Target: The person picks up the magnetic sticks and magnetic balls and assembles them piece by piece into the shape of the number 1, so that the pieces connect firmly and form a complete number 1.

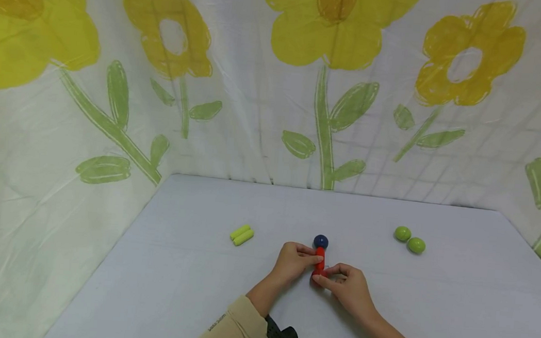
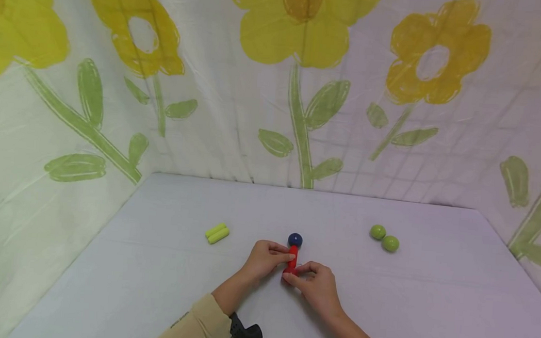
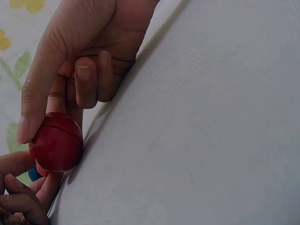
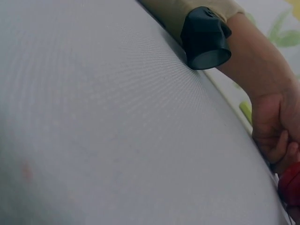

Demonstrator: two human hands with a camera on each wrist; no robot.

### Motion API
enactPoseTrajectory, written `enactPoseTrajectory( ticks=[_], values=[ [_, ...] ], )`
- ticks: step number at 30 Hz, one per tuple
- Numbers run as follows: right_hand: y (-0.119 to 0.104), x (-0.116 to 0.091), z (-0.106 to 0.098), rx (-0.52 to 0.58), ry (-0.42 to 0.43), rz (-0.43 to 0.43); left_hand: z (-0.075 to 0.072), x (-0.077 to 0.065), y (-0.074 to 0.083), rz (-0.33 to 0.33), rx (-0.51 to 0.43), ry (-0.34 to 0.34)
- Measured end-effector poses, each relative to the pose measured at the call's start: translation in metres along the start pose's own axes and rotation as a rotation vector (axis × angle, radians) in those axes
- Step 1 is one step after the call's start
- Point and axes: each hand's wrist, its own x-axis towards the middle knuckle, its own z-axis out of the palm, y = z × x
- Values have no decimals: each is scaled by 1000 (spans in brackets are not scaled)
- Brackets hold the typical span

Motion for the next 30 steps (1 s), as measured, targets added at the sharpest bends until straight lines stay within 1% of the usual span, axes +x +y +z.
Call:
enactPoseTrajectory(
  ticks=[9,24,30],
  values=[
    [2,2,0,-1,0,8,1,-1,0,12,-4,19],
    [0,1,-3,2,-22,17,1,0,1,15,17,17],
    [0,1,-2,5,-21,23,-6,2,1,-30,-17,34]
  ],
)
